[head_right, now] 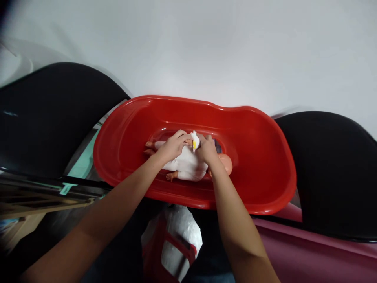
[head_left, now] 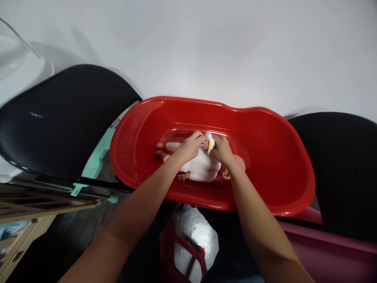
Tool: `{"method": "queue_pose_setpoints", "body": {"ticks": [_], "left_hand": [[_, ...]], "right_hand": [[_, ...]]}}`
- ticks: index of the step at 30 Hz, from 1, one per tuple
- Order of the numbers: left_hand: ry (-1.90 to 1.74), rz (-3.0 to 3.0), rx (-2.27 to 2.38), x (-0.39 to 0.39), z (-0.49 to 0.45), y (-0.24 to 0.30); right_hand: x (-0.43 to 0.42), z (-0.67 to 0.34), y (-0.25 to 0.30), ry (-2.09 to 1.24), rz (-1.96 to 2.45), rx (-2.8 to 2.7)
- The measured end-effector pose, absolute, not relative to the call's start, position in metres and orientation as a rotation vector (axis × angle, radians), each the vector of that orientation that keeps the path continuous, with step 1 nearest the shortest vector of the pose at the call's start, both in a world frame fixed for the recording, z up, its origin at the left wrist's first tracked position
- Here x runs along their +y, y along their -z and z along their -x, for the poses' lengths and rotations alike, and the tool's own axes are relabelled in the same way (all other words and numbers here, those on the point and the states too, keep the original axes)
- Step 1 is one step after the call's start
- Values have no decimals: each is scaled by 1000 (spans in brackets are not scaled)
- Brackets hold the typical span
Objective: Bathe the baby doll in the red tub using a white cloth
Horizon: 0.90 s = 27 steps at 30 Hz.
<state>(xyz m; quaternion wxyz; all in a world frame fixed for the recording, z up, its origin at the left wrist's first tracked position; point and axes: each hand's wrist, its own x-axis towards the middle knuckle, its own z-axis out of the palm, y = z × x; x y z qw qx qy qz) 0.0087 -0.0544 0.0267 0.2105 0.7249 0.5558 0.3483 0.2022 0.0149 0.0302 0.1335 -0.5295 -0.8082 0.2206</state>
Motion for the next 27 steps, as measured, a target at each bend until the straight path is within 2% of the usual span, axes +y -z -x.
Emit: {"method": "queue_pose_setpoints", "body": {"ticks": [4,10,14,20,23,27], "left_hand": [[-1064,-1990,1537,-55,-9,-28],[-1155,-1950,1513,-53,-12,-28],[-1256,-1918,1522,-51,-13,-28],[-1382,-1689,1674,-43,-12,-20],[-1395,-1448,1749,-35,-14,-13],[-1415,-1097,1700,-28,-15,-9]], "right_hand": [[20,-211,-25,-431,1881,-2460],[29,-218,-26,-515,2078,-2460],[30,-214,-24,-579,1959,-2419],[24,-206,-25,-869,1623,-2072],[16,-204,-31,-838,1411,-1951],[-1,-199,-37,-730,1325,-2254]]}}
